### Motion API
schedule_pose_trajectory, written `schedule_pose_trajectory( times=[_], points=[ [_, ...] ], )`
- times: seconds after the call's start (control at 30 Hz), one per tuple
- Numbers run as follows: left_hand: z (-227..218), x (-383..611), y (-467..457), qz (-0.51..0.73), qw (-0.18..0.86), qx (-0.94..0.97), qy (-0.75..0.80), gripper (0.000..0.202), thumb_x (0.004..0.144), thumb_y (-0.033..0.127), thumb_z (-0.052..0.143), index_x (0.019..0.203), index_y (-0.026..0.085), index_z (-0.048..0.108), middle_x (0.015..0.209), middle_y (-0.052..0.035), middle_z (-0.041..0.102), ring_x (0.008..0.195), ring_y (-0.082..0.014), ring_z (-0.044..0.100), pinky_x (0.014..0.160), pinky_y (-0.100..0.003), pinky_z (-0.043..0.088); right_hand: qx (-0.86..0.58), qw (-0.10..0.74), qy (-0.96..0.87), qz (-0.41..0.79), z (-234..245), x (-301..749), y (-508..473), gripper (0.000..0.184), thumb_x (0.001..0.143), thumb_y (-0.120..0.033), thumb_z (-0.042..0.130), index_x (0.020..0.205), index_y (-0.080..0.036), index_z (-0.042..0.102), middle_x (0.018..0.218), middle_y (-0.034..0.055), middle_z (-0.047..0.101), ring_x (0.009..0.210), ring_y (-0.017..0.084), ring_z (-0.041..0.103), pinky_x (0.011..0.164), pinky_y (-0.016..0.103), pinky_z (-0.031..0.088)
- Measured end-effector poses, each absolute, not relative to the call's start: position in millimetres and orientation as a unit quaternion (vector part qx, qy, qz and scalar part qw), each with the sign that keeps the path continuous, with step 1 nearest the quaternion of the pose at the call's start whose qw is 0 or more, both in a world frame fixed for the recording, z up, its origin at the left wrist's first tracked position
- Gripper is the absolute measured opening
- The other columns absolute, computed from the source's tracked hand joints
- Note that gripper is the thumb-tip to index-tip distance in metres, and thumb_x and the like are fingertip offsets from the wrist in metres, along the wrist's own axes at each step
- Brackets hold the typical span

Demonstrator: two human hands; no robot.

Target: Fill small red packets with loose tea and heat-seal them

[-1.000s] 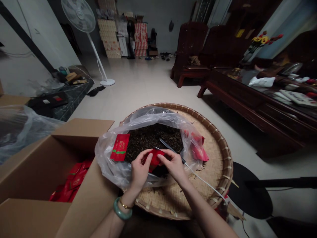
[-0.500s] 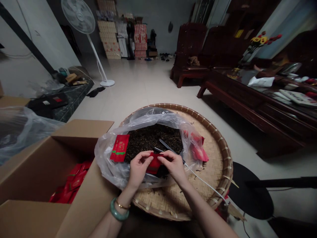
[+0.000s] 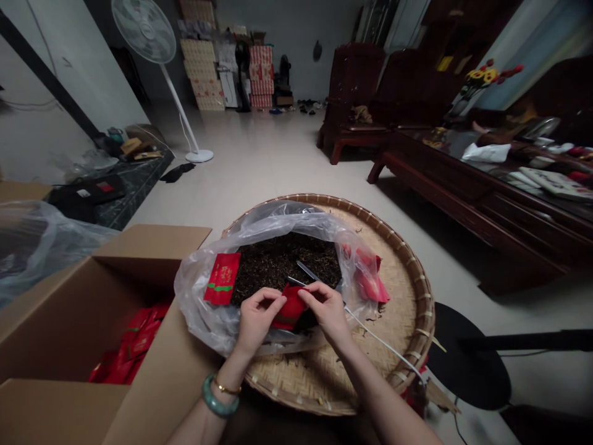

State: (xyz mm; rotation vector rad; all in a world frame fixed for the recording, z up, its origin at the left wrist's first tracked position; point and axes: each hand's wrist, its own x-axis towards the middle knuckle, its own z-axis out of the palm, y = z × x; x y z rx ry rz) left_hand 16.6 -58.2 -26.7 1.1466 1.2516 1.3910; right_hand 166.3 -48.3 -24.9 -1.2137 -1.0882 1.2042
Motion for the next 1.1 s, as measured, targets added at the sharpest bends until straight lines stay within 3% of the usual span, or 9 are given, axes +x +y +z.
schedule_pose_trajectory(
  times=[0.17, 0.27, 0.33, 0.43, 0.63, 0.83, 0.97, 1.1],
  points=[
    [-28, 13, -56, 0.534, 0.533, 0.434, 0.492, 0.03, 0.059, 0.028, 0.077, 0.085, 0.015, 0.069, 0.071, 0.0003, 0.062, 0.067, -0.0117, 0.058, 0.065, -0.021, 0.048, -0.507, 0.514, -0.492, 0.486, -23, 168, -50, 0.014, 0.067, -0.031, 0.071, 0.071, -0.018, 0.067, 0.068, 0.0007, 0.064, 0.063, 0.014, 0.057, 0.06, 0.026, 0.047],
    [-29, 11, -54, 0.546, 0.53, 0.44, 0.476, 0.017, 0.058, 0.025, 0.078, 0.067, 0.014, 0.068, 0.069, 0.0, 0.061, 0.067, -0.0117, 0.056, 0.064, -0.021, 0.046, -0.503, 0.513, -0.519, 0.463, -22, 169, -51, 0.011, 0.068, -0.027, 0.07, 0.071, -0.018, 0.067, 0.07, 0.0006, 0.063, 0.067, 0.014, 0.057, 0.064, 0.026, 0.046],
    [-29, 11, -54, 0.562, 0.547, 0.41, 0.466, 0.02, 0.056, 0.026, 0.08, 0.059, 0.013, 0.064, 0.07, -0.0014, 0.063, 0.069, -0.0127, 0.057, 0.066, -0.022, 0.047, -0.496, 0.513, -0.528, 0.461, -21, 170, -51, 0.011, 0.069, -0.029, 0.069, 0.069, -0.018, 0.066, 0.068, 0.0003, 0.062, 0.064, 0.014, 0.056, 0.062, 0.025, 0.046],
    [-27, 12, -56, 0.552, 0.61, 0.338, 0.457, 0.028, 0.053, 0.029, 0.082, 0.061, 0.013, 0.061, 0.069, -0.0008, 0.064, 0.063, -0.0113, 0.058, 0.062, -0.022, 0.048, -0.485, 0.509, -0.518, 0.487, -22, 169, -51, 0.019, 0.071, -0.035, 0.067, 0.066, -0.017, 0.063, 0.064, -0.0008, 0.058, 0.056, 0.011, 0.052, 0.054, 0.024, 0.044],
    [-23, 19, -61, 0.563, 0.649, 0.266, 0.437, 0.037, 0.056, 0.033, 0.081, 0.066, 0.015, 0.051, 0.058, 0.005, 0.061, 0.05, -0.0063, 0.054, 0.052, -0.017, 0.046, -0.471, 0.528, -0.478, 0.521, -26, 163, -57, 0.03, 0.067, -0.04, 0.071, 0.085, -0.021, 0.057, 0.066, -0.003, 0.055, 0.051, 0.01, 0.051, 0.045, 0.022, 0.045],
    [-29, 21, -64, 0.608, 0.641, 0.262, 0.389, 0.033, 0.057, 0.028, 0.082, 0.068, 0.016, 0.054, 0.081, -0.0003, 0.07, 0.072, -0.0133, 0.065, 0.067, -0.025, 0.052, -0.444, 0.533, -0.638, 0.334, -16, 162, -71, 0.003, 0.076, -0.022, 0.065, 0.078, -0.02, 0.063, 0.077, 0.0024, 0.058, 0.069, 0.014, 0.055, 0.058, 0.024, 0.047],
    [-35, 16, -66, 0.613, 0.614, 0.331, 0.372, 0.025, 0.058, 0.026, 0.082, 0.064, 0.017, 0.06, 0.087, -0.0048, 0.072, 0.086, -0.0204, 0.066, 0.073, -0.031, 0.053, -0.419, 0.538, -0.663, 0.308, -14, 164, -75, 0.005, 0.079, -0.019, 0.062, 0.079, -0.021, 0.067, 0.076, 0.0028, 0.059, 0.069, 0.014, 0.056, 0.056, 0.025, 0.046],
    [-39, 11, -66, 0.631, 0.568, 0.402, 0.342, 0.016, 0.062, 0.026, 0.08, 0.064, 0.019, 0.066, 0.086, -0.005, 0.073, 0.093, -0.0213, 0.065, 0.085, -0.035, 0.05, -0.417, 0.558, -0.653, 0.297, -15, 166, -75, 0.008, 0.079, -0.017, 0.06, 0.074, -0.02, 0.065, 0.07, 0.0011, 0.057, 0.065, 0.014, 0.056, 0.056, 0.026, 0.046]
  ],
)
